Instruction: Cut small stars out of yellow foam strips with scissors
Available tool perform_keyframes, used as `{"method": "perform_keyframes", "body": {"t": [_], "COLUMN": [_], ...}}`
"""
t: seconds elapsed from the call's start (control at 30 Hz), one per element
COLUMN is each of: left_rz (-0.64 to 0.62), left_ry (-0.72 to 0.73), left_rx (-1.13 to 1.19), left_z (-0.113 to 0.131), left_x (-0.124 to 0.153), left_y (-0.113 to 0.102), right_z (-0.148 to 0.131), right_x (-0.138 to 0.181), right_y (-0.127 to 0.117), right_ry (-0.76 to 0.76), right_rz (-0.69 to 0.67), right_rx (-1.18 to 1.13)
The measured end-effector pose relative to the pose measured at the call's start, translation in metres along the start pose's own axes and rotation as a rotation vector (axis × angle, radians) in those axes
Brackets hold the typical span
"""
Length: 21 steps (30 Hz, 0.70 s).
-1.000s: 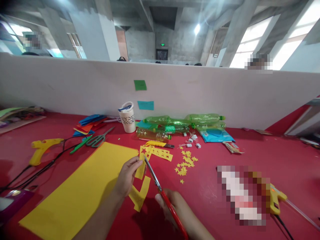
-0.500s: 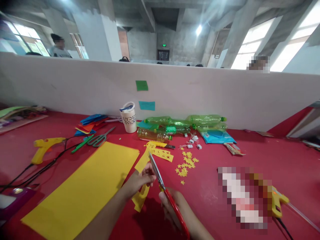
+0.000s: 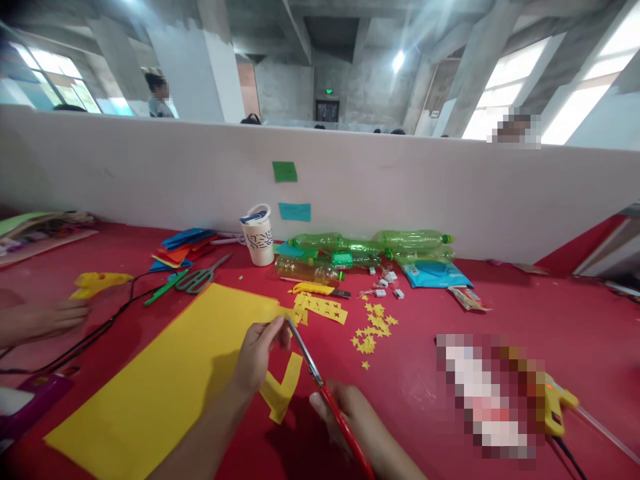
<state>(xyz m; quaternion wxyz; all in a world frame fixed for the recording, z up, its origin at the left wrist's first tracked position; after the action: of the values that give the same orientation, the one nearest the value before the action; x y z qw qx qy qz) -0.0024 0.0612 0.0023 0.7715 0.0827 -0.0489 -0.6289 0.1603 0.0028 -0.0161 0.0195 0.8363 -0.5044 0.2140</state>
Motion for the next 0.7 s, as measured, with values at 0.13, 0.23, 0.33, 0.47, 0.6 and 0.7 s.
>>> {"method": "perform_keyframes", "body": {"t": [0.13, 0.23, 0.33, 0.47, 0.6, 0.7], "left_rz": [0.037, 0.027, 0.015, 0.019, 0.029, 0.03], "left_ry": [-0.012, 0.002, 0.007, -0.01, -0.022, -0.014], "left_rx": [0.003, -0.002, -0.007, 0.023, 0.062, 0.053], "left_z": [0.001, 0.002, 0.002, 0.001, -0.002, -0.001], "left_x": [-0.001, 0.0, 0.0, 0.0, 0.0, 0.0], "left_y": [-0.004, -0.004, -0.003, -0.003, -0.003, -0.003], "right_z": [-0.004, -0.008, -0.01, -0.011, -0.013, -0.012], "right_x": [0.002, 0.005, 0.006, 0.008, 0.009, 0.009], "right_y": [-0.002, -0.002, -0.002, 0.0, 0.001, 0.001], "right_ry": [-0.022, -0.024, -0.006, -0.01, -0.012, 0.02], "right_rz": [-0.026, -0.056, -0.062, -0.085, -0.091, -0.082], "right_rx": [0.042, 0.047, 0.046, 0.002, -0.031, -0.072]}}
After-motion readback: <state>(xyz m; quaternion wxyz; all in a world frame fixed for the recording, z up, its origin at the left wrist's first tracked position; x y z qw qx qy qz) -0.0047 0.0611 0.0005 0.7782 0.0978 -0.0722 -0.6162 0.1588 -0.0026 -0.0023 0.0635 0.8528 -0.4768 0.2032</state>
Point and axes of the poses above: each hand's wrist, its own x-axis away from the middle knuckle, its own y-axis out of the palm, z = x × y, the point moved 5 cm from there along -x, towards the middle knuckle, and after that the axes turned 5 degrees about z, right-handed, at the moved point
